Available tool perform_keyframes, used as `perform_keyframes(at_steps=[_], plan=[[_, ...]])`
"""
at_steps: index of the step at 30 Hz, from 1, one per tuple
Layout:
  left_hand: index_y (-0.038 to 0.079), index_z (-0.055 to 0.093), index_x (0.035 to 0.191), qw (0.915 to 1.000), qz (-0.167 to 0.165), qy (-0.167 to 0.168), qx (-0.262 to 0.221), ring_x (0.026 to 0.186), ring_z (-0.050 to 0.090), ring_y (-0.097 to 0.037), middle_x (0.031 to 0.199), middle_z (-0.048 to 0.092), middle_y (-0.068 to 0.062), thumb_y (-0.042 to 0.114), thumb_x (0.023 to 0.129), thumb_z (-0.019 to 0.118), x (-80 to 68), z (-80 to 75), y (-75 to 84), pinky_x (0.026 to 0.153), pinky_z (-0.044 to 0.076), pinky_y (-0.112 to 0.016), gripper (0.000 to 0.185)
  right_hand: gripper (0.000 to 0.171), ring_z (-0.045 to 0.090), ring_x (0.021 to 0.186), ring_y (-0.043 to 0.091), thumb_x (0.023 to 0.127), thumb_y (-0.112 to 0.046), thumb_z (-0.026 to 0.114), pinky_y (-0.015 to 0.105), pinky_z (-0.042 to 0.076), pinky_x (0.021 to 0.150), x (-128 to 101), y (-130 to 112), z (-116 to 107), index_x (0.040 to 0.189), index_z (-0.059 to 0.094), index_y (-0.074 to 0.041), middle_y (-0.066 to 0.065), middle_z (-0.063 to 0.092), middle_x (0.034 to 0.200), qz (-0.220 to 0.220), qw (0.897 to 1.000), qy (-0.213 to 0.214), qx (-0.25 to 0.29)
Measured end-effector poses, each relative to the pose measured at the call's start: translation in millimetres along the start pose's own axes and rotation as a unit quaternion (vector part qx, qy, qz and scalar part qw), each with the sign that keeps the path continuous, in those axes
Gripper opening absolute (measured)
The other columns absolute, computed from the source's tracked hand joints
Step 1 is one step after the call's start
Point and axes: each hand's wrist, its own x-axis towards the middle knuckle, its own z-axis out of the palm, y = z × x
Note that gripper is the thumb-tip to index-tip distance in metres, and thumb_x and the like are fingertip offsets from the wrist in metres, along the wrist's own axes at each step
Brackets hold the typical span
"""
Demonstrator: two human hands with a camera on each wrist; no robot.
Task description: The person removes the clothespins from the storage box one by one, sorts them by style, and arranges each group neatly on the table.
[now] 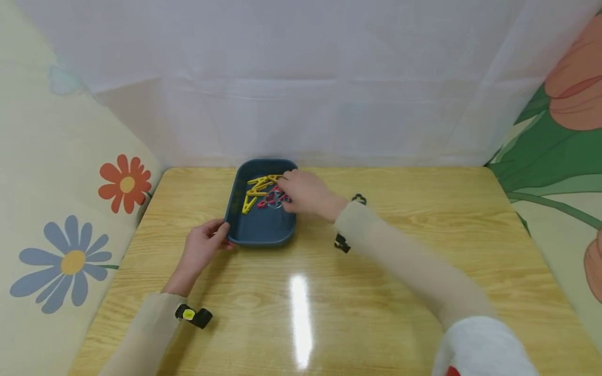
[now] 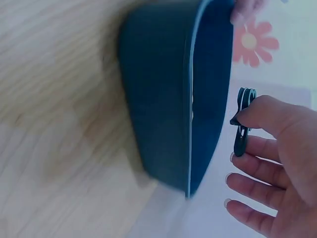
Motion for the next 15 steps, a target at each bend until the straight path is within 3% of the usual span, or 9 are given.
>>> perform_keyframes(at_steps=[9,15], plan=[[-0.018,0.050,0.142,1.0000,-0.005,0.000,0.004,0.067,0.071,-0.004,0.119,0.065,-0.040,0.018,0.111,0.051,1.9,0.6,-1.4,0.067,0.064,-0.027,0.047,0.035,0.066,0.109,0.027,0.098,-0.026,0.071,0.041,0.057,0.096,-53.8,55.2,6.7,0.124,0.068,-0.002,0.012,0.068,0.120,0.079,0.994,0.021,0.077],[-0.017,0.051,0.141,0.9999,-0.005,-0.001,0.010,0.067,0.071,-0.004,0.119,0.065,-0.040,0.018,0.110,0.052,1.6,0.3,-0.7,0.067,0.064,-0.025,0.047,0.034,0.065,0.106,0.030,0.100,-0.025,0.069,0.045,0.059,0.091,-95.7,84.1,23.3,0.124,0.067,0.000,0.016,0.067,0.120,0.146,0.983,0.019,0.112]])
